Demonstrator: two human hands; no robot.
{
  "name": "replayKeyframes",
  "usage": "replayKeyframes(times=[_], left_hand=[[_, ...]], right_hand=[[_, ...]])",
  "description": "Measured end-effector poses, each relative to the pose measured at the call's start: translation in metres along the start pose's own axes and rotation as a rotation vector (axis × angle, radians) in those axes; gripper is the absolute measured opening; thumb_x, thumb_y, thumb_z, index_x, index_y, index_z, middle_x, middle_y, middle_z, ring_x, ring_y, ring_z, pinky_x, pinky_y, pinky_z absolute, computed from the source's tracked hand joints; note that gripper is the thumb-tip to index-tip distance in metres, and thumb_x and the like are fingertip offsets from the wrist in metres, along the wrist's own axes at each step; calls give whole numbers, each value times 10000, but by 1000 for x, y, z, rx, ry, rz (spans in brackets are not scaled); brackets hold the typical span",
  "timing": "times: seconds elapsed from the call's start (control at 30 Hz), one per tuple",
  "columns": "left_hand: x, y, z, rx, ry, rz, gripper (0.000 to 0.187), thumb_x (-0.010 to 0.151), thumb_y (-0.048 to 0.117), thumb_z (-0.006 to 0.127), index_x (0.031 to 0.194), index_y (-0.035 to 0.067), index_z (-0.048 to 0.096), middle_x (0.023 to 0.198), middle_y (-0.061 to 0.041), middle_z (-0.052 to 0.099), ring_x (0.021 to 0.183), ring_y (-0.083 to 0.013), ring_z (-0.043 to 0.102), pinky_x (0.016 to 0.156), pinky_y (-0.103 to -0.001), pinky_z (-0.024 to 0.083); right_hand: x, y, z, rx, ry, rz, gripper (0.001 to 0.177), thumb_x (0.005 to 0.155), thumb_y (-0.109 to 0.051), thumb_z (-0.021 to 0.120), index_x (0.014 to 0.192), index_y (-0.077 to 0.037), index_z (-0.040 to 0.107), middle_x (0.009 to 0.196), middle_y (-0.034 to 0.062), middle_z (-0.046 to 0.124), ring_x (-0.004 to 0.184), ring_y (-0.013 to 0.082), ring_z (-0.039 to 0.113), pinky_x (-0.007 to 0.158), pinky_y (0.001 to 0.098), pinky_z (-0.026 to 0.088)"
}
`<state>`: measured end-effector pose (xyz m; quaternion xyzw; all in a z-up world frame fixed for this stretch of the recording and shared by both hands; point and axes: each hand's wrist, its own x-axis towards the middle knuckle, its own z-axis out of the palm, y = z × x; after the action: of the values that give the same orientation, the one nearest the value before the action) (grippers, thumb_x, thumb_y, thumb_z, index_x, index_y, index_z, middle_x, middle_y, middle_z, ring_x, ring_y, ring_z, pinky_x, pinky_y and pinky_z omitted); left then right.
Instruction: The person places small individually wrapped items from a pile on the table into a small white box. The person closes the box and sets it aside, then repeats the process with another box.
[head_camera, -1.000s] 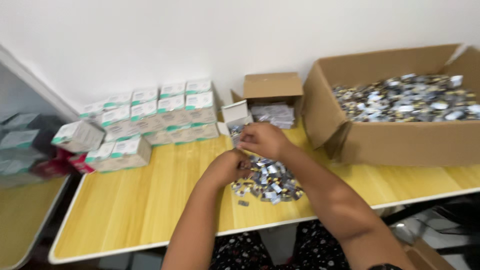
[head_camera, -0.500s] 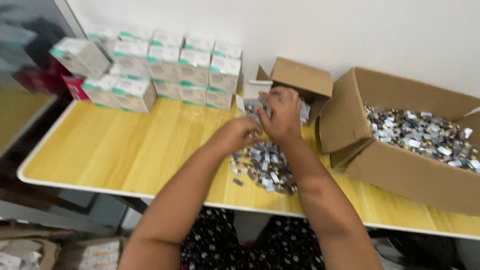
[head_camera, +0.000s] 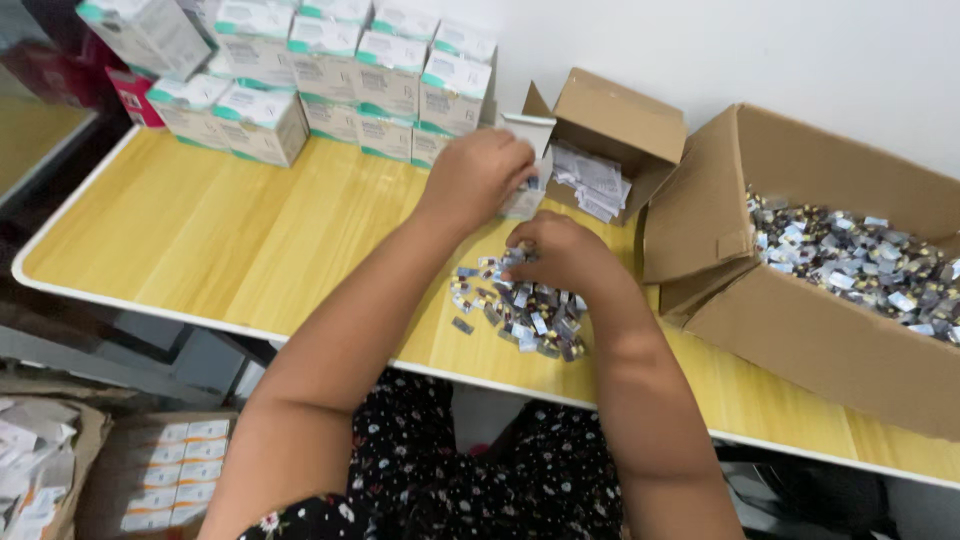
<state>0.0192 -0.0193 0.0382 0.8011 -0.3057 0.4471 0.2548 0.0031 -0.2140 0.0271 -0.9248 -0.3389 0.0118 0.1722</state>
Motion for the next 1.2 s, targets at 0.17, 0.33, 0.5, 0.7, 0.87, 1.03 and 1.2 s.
replayKeyframes(times=[0.17, 0.33, 0.5, 0.7, 0.87, 1.03, 1.2], left_hand=[[8, -16, 26, 101, -48, 5, 156, 833, 182, 776, 825, 84, 656, 858, -96, 640, 864, -328, 657, 726, -468, 522], [3, -8, 25, 231, -66, 19, 52, 809, 147, 743, 829, 115, 708, 930, -79, 680, 900, -303, 671, 756, -463, 533], [-18, 12, -3, -58, -271, -278, 107, 799, 218, 763, 840, 119, 754, 859, -118, 718, 825, -339, 691, 703, -466, 535], [-28, 7, -17, -195, -625, -548, 195, 720, 304, 805, 828, 143, 780, 834, -143, 748, 797, -329, 720, 734, -429, 562], [-42, 0, -13, -267, -988, -354, 355, 607, 379, 904, 834, 139, 773, 824, -110, 750, 793, -308, 723, 720, -428, 556], [-50, 1, -4, -313, -1067, -365, 358, 602, 281, 920, 855, 100, 744, 791, -118, 731, 771, -307, 714, 688, -435, 543], [-51, -4, 5, -418, -901, -302, 150, 679, 155, 823, 816, 113, 776, 788, -78, 747, 733, -257, 725, 664, -389, 556]], right_hand=[[-1, 15, 14, 32, -57, -73, 424, 672, -298, 908, 1021, -104, 765, 1006, 135, 698, 976, 325, 663, 860, 416, 527], [8, 16, 17, 23, -36, -38, 242, 763, -245, 849, 962, -124, 786, 950, 120, 703, 924, 298, 680, 825, 405, 541], [3, 21, 11, 88, 160, -15, 191, 804, -197, 800, 986, -139, 794, 942, 100, 727, 858, 297, 713, 775, 404, 560], [20, 27, 3, 539, 550, -74, 126, 970, -132, 759, 1036, -24, 766, 963, 26, 759, 830, 99, 686, 743, 273, 564], [36, 21, 9, 525, 862, -82, 455, 909, -84, 756, 1316, 5, 573, 716, -86, 453, 637, 41, 381, 580, 216, 358], [5, 22, -5, 317, 484, 106, 202, 925, -139, 789, 1109, -56, 778, 773, 25, 619, 659, 91, 516, 611, 269, 437], [-7, 19, -12, 48, 25, 126, 458, 685, -238, 902, 1099, -100, 762, 850, 112, 735, 744, 230, 694, 669, 370, 538]])
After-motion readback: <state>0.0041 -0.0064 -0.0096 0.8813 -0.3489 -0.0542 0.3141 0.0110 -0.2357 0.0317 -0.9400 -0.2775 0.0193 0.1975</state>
